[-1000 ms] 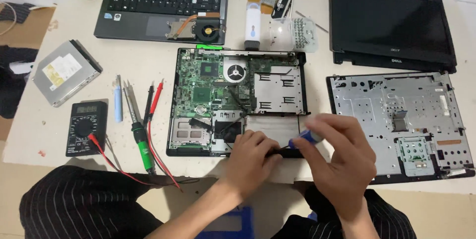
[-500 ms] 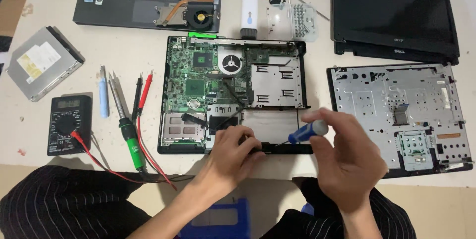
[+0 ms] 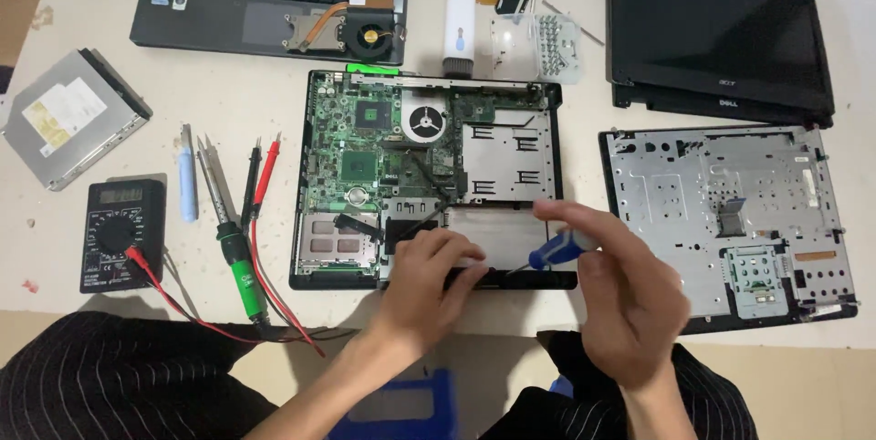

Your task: Repairing a laptop by disassembling internal components and testing the motherboard with a multimeter

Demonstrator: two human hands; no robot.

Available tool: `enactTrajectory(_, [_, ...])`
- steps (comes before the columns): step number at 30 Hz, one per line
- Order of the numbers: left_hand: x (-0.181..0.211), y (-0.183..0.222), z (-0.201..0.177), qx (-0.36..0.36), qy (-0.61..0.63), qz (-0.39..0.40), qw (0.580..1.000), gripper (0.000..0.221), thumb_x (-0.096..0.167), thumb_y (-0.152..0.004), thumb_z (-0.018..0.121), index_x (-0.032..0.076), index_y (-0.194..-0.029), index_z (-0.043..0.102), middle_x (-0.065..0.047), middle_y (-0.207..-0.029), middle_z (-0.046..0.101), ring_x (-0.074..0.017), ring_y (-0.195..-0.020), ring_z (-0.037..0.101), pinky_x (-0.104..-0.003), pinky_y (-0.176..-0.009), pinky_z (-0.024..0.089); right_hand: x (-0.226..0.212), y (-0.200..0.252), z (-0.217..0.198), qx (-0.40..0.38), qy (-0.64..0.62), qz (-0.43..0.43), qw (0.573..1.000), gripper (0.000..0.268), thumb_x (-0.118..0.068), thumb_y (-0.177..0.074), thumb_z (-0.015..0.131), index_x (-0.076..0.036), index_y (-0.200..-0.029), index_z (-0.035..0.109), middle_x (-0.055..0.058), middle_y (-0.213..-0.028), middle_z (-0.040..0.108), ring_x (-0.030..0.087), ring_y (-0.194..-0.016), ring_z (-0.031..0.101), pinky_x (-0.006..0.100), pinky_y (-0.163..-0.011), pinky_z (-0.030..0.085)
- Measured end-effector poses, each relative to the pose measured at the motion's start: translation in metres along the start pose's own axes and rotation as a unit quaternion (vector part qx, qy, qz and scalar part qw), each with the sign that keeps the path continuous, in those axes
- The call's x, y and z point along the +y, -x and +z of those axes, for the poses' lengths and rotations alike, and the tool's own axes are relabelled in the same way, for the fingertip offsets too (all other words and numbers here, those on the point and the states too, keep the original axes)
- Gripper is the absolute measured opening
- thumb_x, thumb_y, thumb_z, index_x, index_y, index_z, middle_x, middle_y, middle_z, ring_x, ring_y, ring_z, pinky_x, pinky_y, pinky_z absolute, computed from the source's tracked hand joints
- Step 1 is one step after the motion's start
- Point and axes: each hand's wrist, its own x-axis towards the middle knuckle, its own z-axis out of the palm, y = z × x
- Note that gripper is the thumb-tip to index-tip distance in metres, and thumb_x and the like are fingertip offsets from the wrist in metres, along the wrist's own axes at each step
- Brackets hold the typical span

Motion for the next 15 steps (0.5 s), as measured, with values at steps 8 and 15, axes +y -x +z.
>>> enactTrajectory(8, [0.065, -0.035, -0.033, -0.105, 0.182, 0.091, 0.973, 0.036, 0.015, -0.102, 0.052, 0.008, -0.137, 0.049, -0.009, -0.135, 0.062, -0.0273, -0.127, 0.060, -0.038, -0.107, 0.040, 0.026, 0.008, -0.001, 0.042, -0.027, -0.077, 0.996, 0.041, -0.039, -0.098, 0.050, -0.001, -0.104, 0.066, 0.025, -0.122, 0.049, 0.035, -0.113, 0.063, 0.036, -0.091, 0.059])
enactTrajectory(15, [0.072, -0.045, -0.017, -0.017, 0.071, 0.092, 0.993, 0.024, 0.027, -0.086, 0.075, 0.022, -0.108, 0.069, 0.004, -0.081, 0.047, -0.0180, -0.084, 0.051, -0.036, -0.080, 0.027, 0.017, 0.005, -0.008, 0.022, -0.015, -0.079, 0.997, 0.026, -0.020, -0.096, 0.056, 0.002, -0.105, 0.066, 0.020, -0.110, 0.057, 0.033, -0.107, 0.063, 0.037, -0.090, 0.058])
